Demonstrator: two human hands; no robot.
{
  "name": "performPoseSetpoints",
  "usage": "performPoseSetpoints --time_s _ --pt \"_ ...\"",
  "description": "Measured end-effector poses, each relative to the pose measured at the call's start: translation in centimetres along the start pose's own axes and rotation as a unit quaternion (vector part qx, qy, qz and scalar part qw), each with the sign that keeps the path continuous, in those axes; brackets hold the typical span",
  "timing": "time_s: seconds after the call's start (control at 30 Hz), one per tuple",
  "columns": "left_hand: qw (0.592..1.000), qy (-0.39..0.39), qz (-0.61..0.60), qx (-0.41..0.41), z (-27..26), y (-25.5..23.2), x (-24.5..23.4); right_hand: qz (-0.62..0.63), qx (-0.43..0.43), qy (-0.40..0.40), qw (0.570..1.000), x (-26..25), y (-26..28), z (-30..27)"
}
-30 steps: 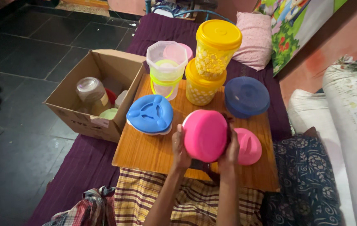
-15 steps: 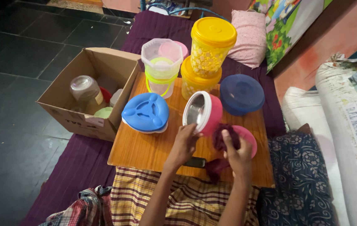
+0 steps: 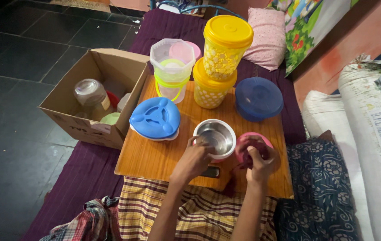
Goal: The person wipes the exterior of several plastic containers with a dark cloth. They open and close a pink container, then repeatedly wipe a blue container and its lid, turning the items over to clean multiple sides.
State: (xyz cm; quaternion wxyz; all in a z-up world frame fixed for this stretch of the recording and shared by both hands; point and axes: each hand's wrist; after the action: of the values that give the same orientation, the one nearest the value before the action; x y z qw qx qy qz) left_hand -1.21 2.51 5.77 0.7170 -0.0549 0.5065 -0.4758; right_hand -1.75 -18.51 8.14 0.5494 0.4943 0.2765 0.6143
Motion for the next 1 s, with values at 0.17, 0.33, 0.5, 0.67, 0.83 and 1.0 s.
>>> performPoseSetpoints --time_s 0.17,0.33,0.5,0.67,0.83,1.0 --pt "0.997 -0.005 0.023 -0.069 -0.2 0.7 -0.4 -0.215 0.082 -0.149 0.962 -1.5 -1.3 1.0" --pt "0.992 -0.08 0.062 -0.077 0.2 1.6 -1.2 -0.207 0.124 -0.106 0.965 -2.5 0.3 1.4" --pt "0.991 -0.126 0.019 -0.046 0.4 0.9 -2.3 -0.106 -0.019 -0.157 0.982 0.3 -0.3 -0.2" --pt "0.977 -0.095 -0.133 -0.139 0.4 -1.4 -3.5 -0.129 -0.169 -0.165 0.963 3.5 -4.9 0.7" --pt "0.941 -0.155 -0.283 -0.106 0.8 -2.9 -3.8 -0.47 -0.078 -0.051 0.878 0.5 -5.5 2.0" --pt "0.935 -0.2 -0.247 -0.158 0.7 -2.2 -3.3 -0.502 -0.06 0.046 0.862 -2.2 -3.6 1.1"
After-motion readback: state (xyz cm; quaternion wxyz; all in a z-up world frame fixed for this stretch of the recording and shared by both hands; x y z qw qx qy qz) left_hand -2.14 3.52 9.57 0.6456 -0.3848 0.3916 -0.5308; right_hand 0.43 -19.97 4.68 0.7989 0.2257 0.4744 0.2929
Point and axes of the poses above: each hand's wrist, its own z-axis towards the middle knuckle, its own x-axis out of the palm, y = z × x, and after that the axes turned 3 degrees about x, right-handed
